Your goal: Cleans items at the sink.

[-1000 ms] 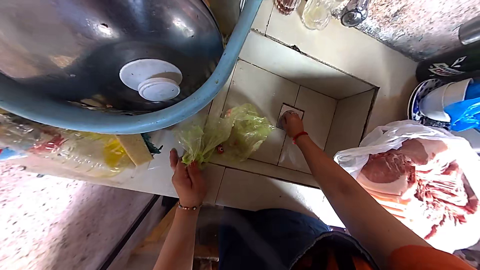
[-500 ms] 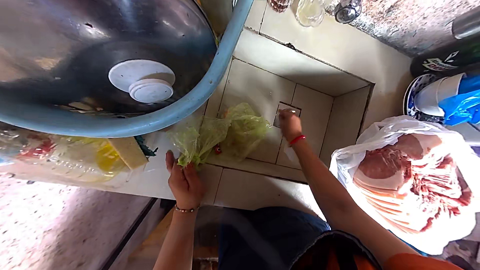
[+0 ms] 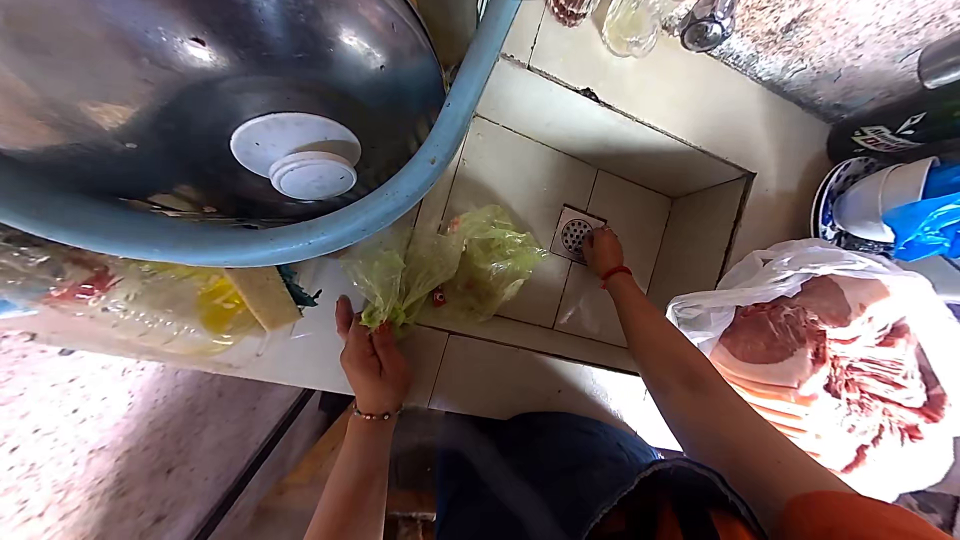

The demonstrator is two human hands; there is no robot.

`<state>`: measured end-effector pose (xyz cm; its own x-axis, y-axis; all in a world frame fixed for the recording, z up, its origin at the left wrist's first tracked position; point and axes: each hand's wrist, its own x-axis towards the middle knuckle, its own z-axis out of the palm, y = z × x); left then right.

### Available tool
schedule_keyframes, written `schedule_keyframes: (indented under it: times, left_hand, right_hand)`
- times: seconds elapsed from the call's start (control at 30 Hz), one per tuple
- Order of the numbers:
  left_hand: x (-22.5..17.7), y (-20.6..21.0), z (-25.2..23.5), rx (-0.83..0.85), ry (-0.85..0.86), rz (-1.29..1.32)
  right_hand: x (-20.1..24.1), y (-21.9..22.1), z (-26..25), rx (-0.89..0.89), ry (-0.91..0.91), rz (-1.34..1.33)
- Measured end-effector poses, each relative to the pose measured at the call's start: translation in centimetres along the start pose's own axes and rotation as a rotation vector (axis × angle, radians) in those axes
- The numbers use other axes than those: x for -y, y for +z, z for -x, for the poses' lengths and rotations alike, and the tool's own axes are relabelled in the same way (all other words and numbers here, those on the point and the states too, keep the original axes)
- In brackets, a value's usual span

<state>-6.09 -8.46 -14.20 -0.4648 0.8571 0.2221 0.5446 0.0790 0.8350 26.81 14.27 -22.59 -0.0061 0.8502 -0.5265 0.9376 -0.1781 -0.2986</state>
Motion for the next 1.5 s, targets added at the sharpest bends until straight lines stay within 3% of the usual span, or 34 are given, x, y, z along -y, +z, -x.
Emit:
schedule_keyframes:
  times: [0.13,0.33,0.47,0.6,0.67,0.73,0.8,0.9,1.0,1.07,1.17,1.27,1.33,1.5]
  left_hand:
    - [-0.1,-0.1,0.0,0.004,-0.028,-0.034]
    - [0.1,-0.1,0.0,0.004,-0.013,-0.035]
    - [0.0,0.1,-0.1,-0.001,-0.014,-0.026]
    - [0.0,0.0,-0.1,0.0,-0.004,-0.023]
    - [0.0,0.1,0.0,-0.005,-0.007,-0.014]
    - [-0.1,0.1,-0.1,-0.004,-0.014,-0.012]
    - [-0.1,0.0,-0.2,-0.003,-0.018,-0.014]
    - [0.2,-0.1,0.0,0.009,-0.008,-0.004]
    - [0.0,-0.1,-0.1,0.01,-0.013,-0.017]
    - [-0.2,-0.3,-0.2,0.016,-0.039,-0.047]
    - [-0.3,-0.2,-0.2,0.009,-0.053,-0.046]
    - [-0.2,-0.1,0.0,0.004,-0.048,-0.014]
    - [-0.2,0.0,-0.1,0.0,-0.043,-0.005]
    - [-0.1,0.0,0.0,-0.001,-0.022,-0.001]
  right_hand:
    - [0.0,-0.8,1.5,-0.046,-0.049,-0.231]
    - [-0.2,1.6,2.3,-0.037,-0.073,0.015]
    - [-0.1,1.5,2.3,-0.056,-0.07,0.004]
    - [1.3,0.4,0.5,0.105,0.045,0.089]
    - [1.8,-0.4,-0.1,0.127,0.085,0.03]
    - [2.8,-1.5,0.2,0.013,0.085,-0.182]
    - [5.3,-2.7,1.8,-0.123,-0.053,-0.346]
    - [10.3,-1.8,6.3,-0.237,-0.453,-0.428]
    - [14.3,2.1,9.3,-0.003,-0.753,-0.204]
    - [14.9,3.7,9.7,0.175,-0.806,0.0]
    - [11.9,2.6,7.8,0.019,-0.643,-0.07]
    - [6.4,-0.3,3.6,-0.069,-0.156,-0.113]
    - [2.5,-0.9,1.0,-0.051,0.031,-0.095]
    - [-0.6,-0.2,0.2,-0.081,-0.034,-0.039]
